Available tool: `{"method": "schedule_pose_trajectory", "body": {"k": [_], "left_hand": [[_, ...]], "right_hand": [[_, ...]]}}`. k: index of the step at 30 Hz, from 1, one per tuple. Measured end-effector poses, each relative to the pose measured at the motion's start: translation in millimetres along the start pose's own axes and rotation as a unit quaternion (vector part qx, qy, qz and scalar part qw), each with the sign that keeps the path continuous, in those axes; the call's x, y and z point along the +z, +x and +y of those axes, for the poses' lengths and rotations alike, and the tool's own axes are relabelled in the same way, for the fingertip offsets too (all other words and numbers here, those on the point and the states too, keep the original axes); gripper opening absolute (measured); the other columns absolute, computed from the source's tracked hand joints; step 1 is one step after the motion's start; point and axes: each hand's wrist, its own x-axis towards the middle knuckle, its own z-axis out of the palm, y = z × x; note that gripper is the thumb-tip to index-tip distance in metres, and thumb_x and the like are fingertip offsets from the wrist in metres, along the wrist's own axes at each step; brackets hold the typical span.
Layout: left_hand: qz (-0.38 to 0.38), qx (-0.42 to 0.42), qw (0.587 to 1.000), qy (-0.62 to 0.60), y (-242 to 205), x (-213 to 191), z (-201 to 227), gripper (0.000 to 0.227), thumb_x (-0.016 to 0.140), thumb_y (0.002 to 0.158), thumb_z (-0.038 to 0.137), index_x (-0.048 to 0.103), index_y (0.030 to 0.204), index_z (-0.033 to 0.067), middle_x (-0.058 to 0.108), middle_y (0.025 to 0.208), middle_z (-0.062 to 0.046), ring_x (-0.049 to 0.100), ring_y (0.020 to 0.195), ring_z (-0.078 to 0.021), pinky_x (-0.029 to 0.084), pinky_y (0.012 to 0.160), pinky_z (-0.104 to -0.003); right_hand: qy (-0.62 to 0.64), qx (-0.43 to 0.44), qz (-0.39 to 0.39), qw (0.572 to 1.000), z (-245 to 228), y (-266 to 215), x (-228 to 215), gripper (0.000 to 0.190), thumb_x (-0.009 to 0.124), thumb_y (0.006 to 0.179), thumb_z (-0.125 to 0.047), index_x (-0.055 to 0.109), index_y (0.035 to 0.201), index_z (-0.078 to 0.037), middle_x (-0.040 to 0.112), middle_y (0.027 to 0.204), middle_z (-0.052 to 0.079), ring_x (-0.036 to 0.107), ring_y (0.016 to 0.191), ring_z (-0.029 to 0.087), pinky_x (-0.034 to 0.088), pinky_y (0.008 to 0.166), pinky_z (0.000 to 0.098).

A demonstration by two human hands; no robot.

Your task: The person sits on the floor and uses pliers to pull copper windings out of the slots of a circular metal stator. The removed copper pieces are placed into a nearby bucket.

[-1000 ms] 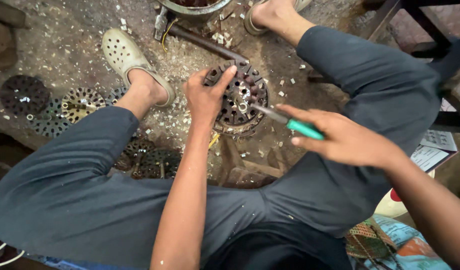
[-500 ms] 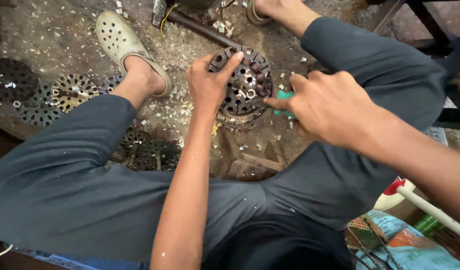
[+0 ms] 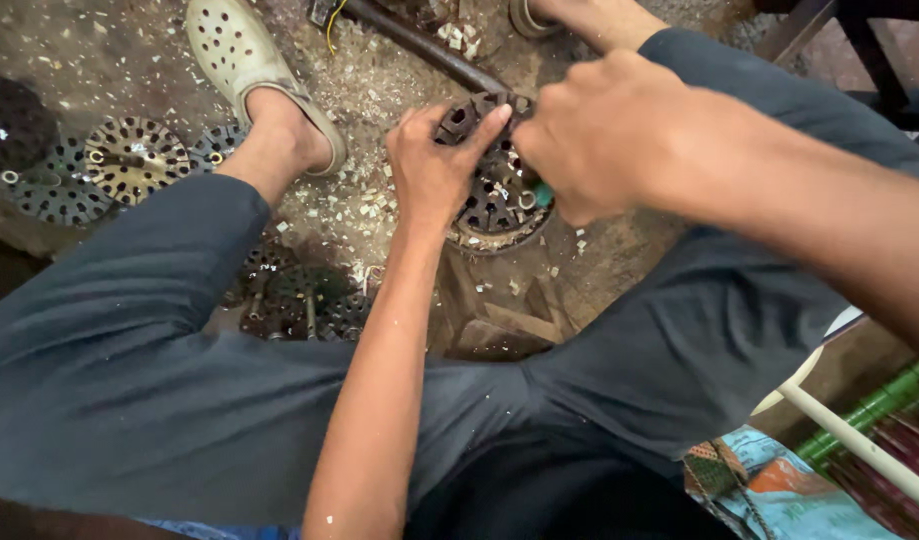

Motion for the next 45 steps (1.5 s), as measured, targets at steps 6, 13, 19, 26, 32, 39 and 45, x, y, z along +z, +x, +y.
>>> {"method": "schedule_pose_trajectory", "body": {"k": [6,13,19,26,32,39,45], "left_hand": [[0.014,0.005,1.0,0.01,-5.5,-0.8,2.8,0.038,0.09,0.08,0.037,0.079,0.094,0.0031,0.075,0.087,-0.012,0.071,0.079,-0.0257,0.056,0.075,-0.038],[0.016,0.006,1.0,0.0,-2.3,-2.6,6.6,0.037,0.09,0.08,0.037,0.08,0.096,0.005,0.077,0.089,-0.011,0.071,0.082,-0.0268,0.056,0.077,-0.037],[0.016,0.023,1.0,0.014,-2.5,-4.3,4.7,0.039,0.091,0.081,0.037,0.079,0.095,0.0025,0.075,0.088,-0.013,0.069,0.082,-0.029,0.055,0.077,-0.039],[0.012,0.015,1.0,-0.008,-5.7,-3.7,3.0,0.034,0.088,0.081,0.032,0.079,0.095,0.0024,0.075,0.089,-0.013,0.071,0.081,-0.0273,0.056,0.076,-0.038],[0.019,0.006,0.999,0.039,-2.5,-1.8,5.4,0.047,0.091,0.08,0.041,0.078,0.094,-0.0014,0.074,0.085,-0.015,0.07,0.081,-0.0299,0.055,0.077,-0.04],[-0.051,-0.161,0.983,-0.069,3.0,-3.1,1.5,0.046,0.082,0.079,0.05,0.084,0.099,0.0085,0.081,0.085,-0.01,0.076,0.08,-0.0229,0.056,0.08,-0.036],[-0.011,-0.022,0.998,-0.065,16.0,3.2,-8.7,0.04,0.086,0.082,0.037,0.081,0.1,0.0024,0.079,0.098,-0.012,0.074,0.091,-0.0198,0.055,0.085,-0.033]], "right_hand": [[0.011,-0.001,-0.033,0.999,15.2,26.9,-22.8,0.031,0.08,0.068,-0.022,0.081,0.096,-0.008,0.078,0.099,0.019,0.073,0.1,0.036,0.056,0.088,0.0456],[-0.032,-0.023,0.008,0.999,-16.5,-1.9,-11.4,0.017,0.068,0.088,-0.026,0.076,0.096,-0.014,0.073,0.096,0.015,0.073,0.094,0.035,0.058,0.079,0.0473],[-0.023,-0.073,0.144,0.987,7.2,13.5,12.8,0.04,0.079,0.068,-0.035,0.075,0.095,-0.006,0.073,0.094,0.016,0.072,0.09,0.036,0.057,0.076,0.0471],[0.05,-0.011,-0.047,0.998,37.5,72.7,-3.2,0.039,0.084,0.059,-0.017,0.081,0.094,0.0,0.077,0.087,0.023,0.075,0.082,0.037,0.058,0.073,0.048],[0.143,-0.06,0.015,0.988,59.5,71.1,16.5,0.049,0.085,0.05,-0.013,0.084,0.099,-0.012,0.071,0.096,0.016,0.071,0.087,0.032,0.057,0.07,0.0488],[0.521,0.048,0.031,0.852,47.6,-47.1,156.9,0.05,0.063,0.081,-0.013,0.061,0.131,-0.009,0.073,0.095,0.009,0.076,0.07,0.022,0.063,0.064,0.036],[0.806,0.067,0.201,0.552,-44.5,-101.0,238.7,0.023,0.058,0.088,-0.004,0.063,0.108,0.003,0.072,0.093,0.01,0.067,0.069,0.017,0.055,0.059,0.0307]]}}
